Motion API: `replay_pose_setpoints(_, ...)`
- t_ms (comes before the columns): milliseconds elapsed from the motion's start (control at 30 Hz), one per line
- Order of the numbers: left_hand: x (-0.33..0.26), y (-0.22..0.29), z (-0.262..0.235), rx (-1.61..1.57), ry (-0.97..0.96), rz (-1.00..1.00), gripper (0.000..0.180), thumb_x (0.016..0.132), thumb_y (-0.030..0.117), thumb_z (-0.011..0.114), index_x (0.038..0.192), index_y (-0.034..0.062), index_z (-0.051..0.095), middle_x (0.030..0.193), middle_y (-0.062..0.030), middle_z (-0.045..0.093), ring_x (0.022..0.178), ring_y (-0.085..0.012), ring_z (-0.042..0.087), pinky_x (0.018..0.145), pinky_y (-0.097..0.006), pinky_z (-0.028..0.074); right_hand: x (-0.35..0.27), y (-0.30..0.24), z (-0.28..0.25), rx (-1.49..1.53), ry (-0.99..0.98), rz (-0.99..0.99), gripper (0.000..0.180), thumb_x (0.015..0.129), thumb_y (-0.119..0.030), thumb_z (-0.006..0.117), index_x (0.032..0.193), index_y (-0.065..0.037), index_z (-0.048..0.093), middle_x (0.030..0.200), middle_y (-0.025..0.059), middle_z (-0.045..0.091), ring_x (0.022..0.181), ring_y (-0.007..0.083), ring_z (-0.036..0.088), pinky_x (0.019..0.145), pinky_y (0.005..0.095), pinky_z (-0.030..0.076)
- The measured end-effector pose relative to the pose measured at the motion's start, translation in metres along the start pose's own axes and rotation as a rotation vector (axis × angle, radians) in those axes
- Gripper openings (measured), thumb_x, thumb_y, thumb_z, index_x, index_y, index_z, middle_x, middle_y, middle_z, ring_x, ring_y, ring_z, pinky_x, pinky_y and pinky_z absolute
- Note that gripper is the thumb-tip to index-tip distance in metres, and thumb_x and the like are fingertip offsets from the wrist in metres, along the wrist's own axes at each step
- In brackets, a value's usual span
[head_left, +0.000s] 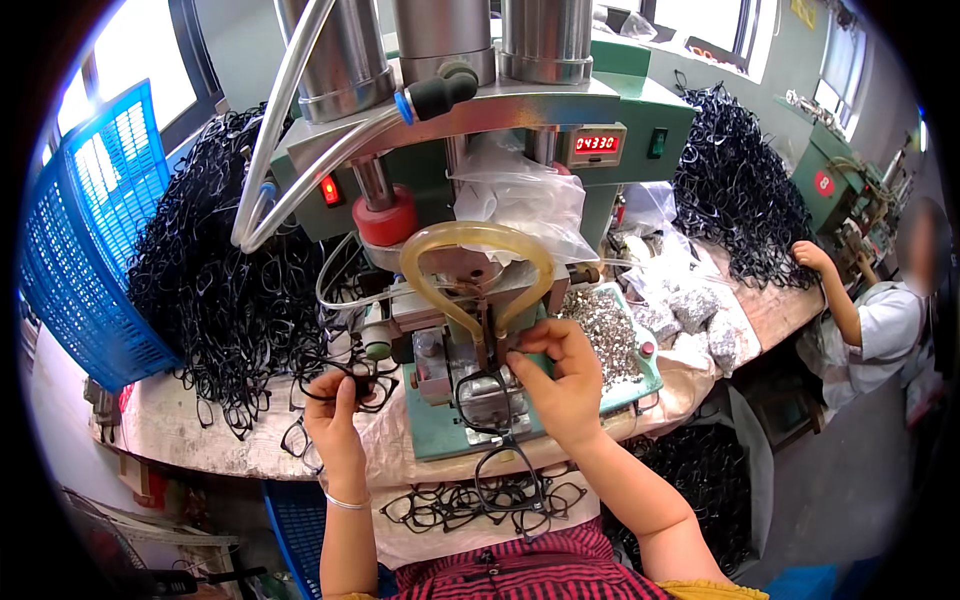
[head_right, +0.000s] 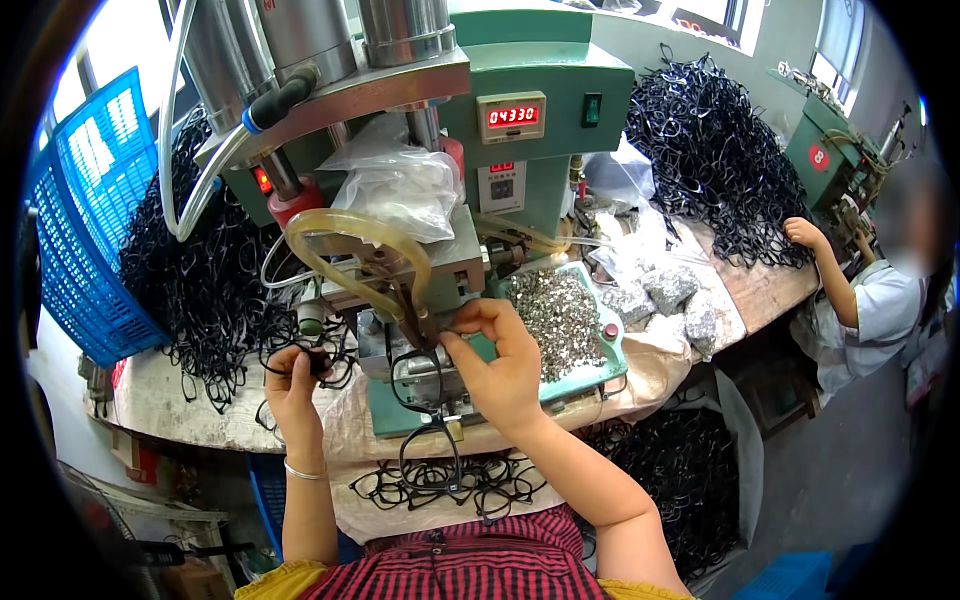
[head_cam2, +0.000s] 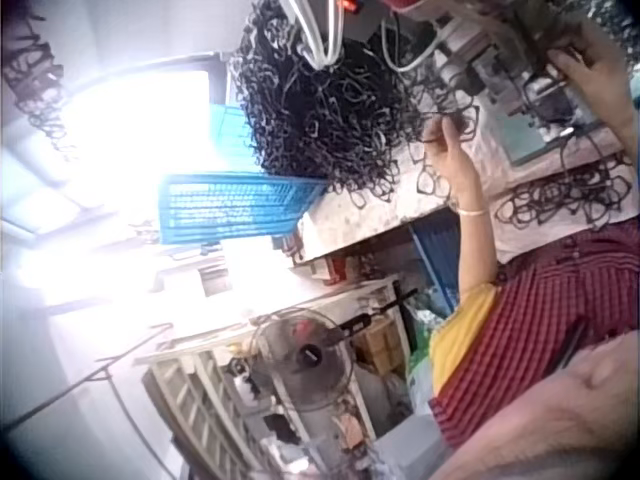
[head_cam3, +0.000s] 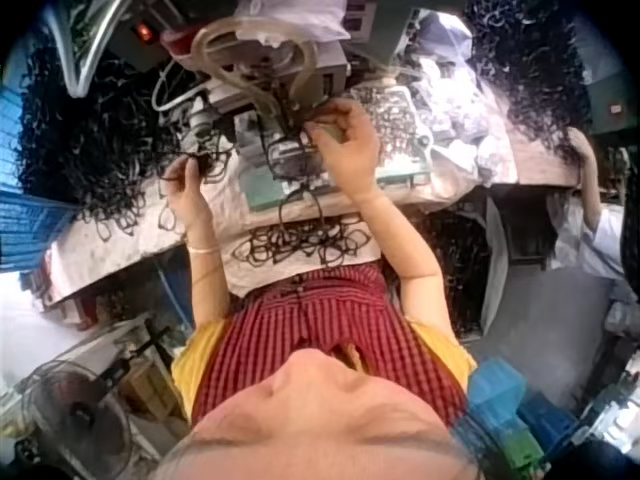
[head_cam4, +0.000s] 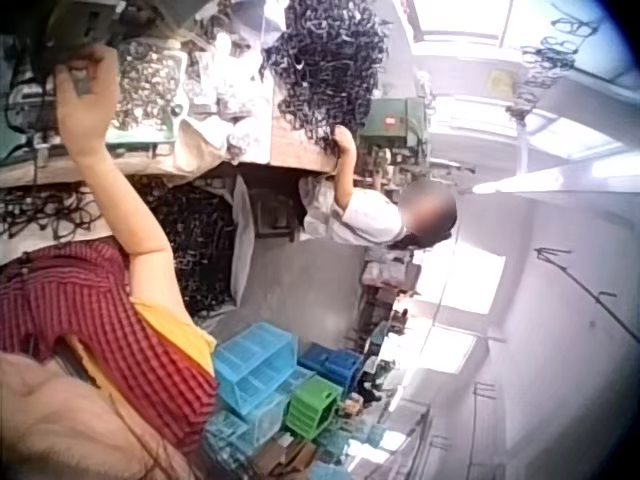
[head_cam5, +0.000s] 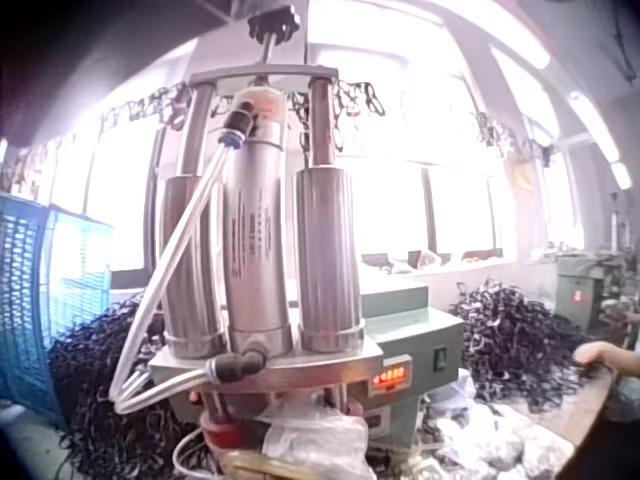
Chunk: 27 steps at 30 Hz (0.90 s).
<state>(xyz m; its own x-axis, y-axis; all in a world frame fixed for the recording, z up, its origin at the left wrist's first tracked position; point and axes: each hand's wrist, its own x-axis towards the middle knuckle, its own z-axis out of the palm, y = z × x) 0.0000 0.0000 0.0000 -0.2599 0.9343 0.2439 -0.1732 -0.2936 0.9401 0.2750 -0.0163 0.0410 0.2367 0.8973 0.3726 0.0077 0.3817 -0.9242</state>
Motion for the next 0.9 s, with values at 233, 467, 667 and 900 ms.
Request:
replay_pose_setpoints(233,-0.015,0.087,0.066,0.228,-0.267,0.804,0.008,0.095,0.003,0.059,0.103,0.0027,0.059,0.093,-0.0161,0.073,0.081,-0.0224,0.065,0.074,-0.034,0.049,0.005,-0.03,0.016,0.252,-0.011,0.111,0.037,0.088,0.001,0.07,0.12,0.003,0.052,0.108,0.0105,0.069,0.1,0.0136,0.066,0.093,0.0269,0.048)
replay_pose_setpoints(467,-0.024,0.089,0.092,0.635,-0.737,0.988,0.026,0.074,0.01,0.078,0.1,0.0141,0.077,0.108,-0.0021,0.074,0.077,-0.0228,0.057,0.085,-0.042,0.056,0.007,-0.019,-0.033,-0.436,-0.12,-0.083,0.026,0.084,-0.008,0.073,0.109,-0.005,0.068,0.124,0.0162,0.066,0.116,0.0268,0.063,0.101,0.0376,0.047)
replay_pose_setpoints(667,-0.025,0.079,0.096,0.614,-0.818,0.934,0.023,0.075,0.011,0.08,0.098,0.0145,0.077,0.107,-0.0018,0.075,0.073,-0.0225,0.057,0.088,-0.043,0.054,-0.008,0.053,-0.106,-1.051,0.104,-0.231,0.017,0.073,-0.012,0.081,0.089,-0.01,0.076,0.124,0.0213,0.063,0.128,0.0392,0.053,0.105,0.0477,0.043)
replay_pose_setpoints(900,-0.029,0.076,0.09,0.601,-0.762,0.924,0.021,0.079,0.013,0.079,0.1,0.012,0.076,0.108,-0.0024,0.074,0.078,-0.022,0.059,0.093,-0.044,0.055,0.012,0.05,-0.079,-1.219,-0.169,-0.445,0.014,0.083,-0.013,0.068,0.095,-0.007,0.066,0.139,0.018,0.056,0.136,0.0387,0.048,0.09,0.048,0.051)
